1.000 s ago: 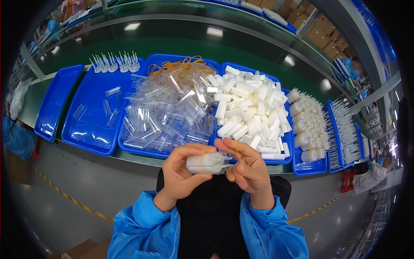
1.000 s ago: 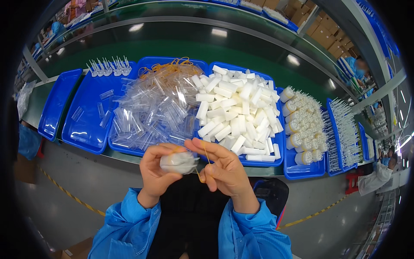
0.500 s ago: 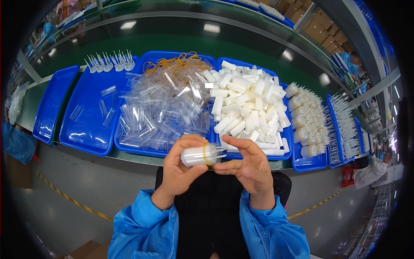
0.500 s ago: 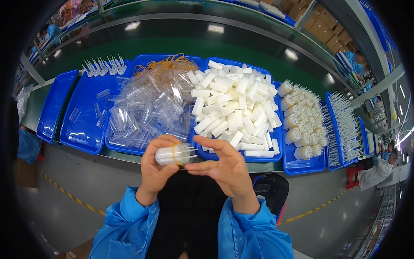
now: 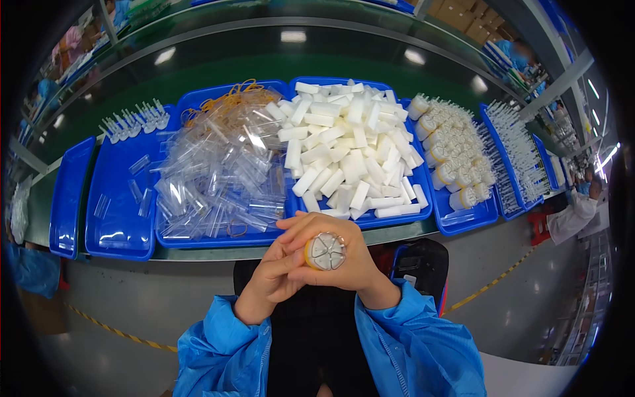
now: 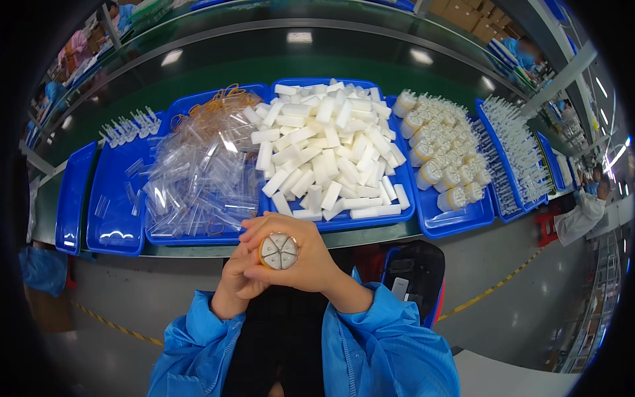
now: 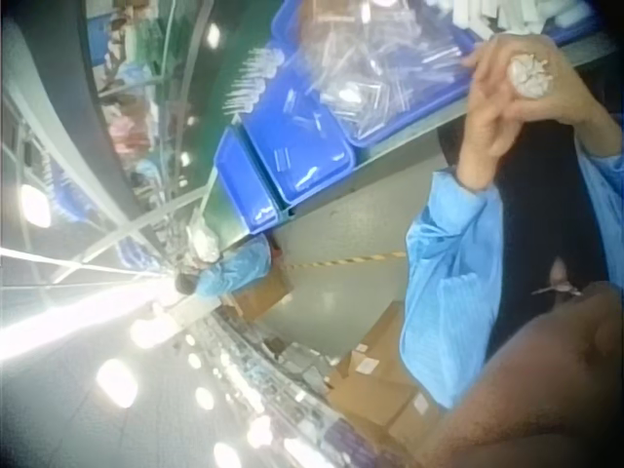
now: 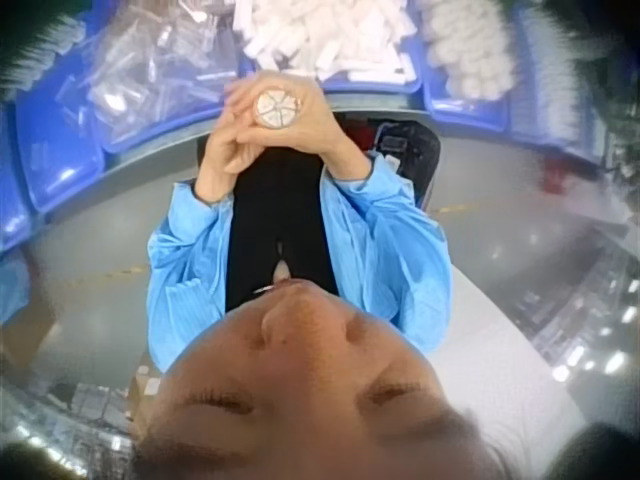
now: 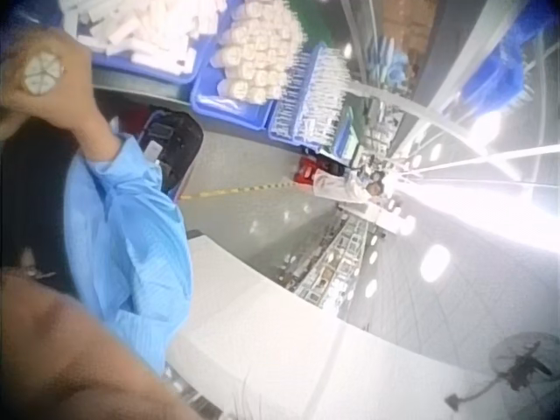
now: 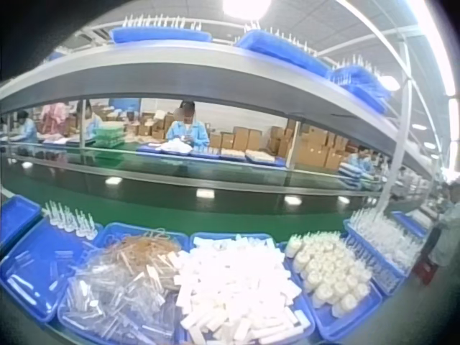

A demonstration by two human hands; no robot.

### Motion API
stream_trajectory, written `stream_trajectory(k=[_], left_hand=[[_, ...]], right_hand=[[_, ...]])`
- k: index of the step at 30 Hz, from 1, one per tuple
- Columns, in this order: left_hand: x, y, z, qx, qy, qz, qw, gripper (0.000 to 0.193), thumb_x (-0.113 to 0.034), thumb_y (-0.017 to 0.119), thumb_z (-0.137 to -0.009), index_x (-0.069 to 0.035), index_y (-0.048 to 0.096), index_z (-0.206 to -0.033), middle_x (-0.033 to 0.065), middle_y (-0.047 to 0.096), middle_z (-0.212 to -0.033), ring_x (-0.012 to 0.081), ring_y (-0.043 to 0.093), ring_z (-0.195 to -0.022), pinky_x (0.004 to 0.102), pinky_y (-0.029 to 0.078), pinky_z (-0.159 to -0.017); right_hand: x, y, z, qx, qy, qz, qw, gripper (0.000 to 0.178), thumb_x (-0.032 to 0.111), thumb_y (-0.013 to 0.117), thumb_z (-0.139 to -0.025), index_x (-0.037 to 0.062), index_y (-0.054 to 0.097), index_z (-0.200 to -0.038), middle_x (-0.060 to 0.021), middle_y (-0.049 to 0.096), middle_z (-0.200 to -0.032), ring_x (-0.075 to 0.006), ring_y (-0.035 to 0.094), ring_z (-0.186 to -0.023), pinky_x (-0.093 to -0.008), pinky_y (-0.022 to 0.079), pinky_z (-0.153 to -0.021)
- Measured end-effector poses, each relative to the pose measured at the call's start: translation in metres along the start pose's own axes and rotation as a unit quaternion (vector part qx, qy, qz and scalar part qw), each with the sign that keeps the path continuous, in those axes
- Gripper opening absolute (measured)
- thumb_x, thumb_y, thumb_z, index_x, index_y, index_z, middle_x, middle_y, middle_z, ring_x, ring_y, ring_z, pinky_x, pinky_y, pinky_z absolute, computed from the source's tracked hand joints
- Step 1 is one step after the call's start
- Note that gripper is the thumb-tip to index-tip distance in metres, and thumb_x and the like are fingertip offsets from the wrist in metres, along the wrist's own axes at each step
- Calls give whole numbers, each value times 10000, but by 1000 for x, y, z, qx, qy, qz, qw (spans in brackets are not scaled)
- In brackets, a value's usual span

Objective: The person assembles bundles of white foam rods and plastic tubes by gathering them together by hand and securing a bundle with a rubber band.

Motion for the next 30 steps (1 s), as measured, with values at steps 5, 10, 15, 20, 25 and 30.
stream_trajectory(k=[5,10,15,20,25,30], left_hand=[[5,22,-5,-1,-37,-76,996,672,-186,700,-885,8,358,-1430,151,498,-1358,261,519,-1255,382,447,-1035],[-23,34,7,-27,103,-339,935,625,-94,708,-857,15,406,-1392,165,522,-1317,259,556,-1175,392,474,-973],[-26,35,8,-26,107,-381,918,372,-29,676,-860,37,567,-1209,140,605,-1109,213,618,-1021,334,502,-894],[-29,29,12,-63,120,-404,905,292,29,648,-863,37,607,-1152,123,613,-1060,204,628,-990,306,508,-872],[-74,41,27,-99,242,-561,786,247,43,686,-812,25,663,-1057,134,652,-987,205,651,-864,298,521,-778],[-160,52,94,-329,407,-781,342,106,-6,741,-741,-41,661,-801,87,633,-766,271,604,-735,349,437,-700]], right_hand=[[33,-30,13,-28,-89,98,991,516,239,895,-623,28,699,-1051,-146,642,-1150,-309,588,-1120,-430,417,-987],[83,-179,111,-470,-85,285,831,314,232,794,-739,47,672,-961,-19,598,-843,-111,571,-761,-259,462,-659],[95,-325,238,-710,-128,356,593,206,203,753,-847,36,665,-931,-31,629,-811,-80,569,-724,-231,483,-670],[37,-413,222,-617,188,349,680,400,438,663,-914,41,685,-865,-30,590,-641,-74,536,-555,-229,463,-531],[33,-430,263,-637,127,367,666,479,465,545,-983,22,676,-1105,-72,688,-914,-115,591,-578,-247,459,-514],[74,-305,236,-646,-105,458,601,292,259,613,-976,9,623,-1127,-52,634,-965,-107,574,-813,-249,471,-672]])
Point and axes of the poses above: each hand's wrist, its own z-axis away from the middle knuckle, its own y-axis out of the palm, x = y × z, the point moved 9 cm from there along -z, towards the middle knuckle
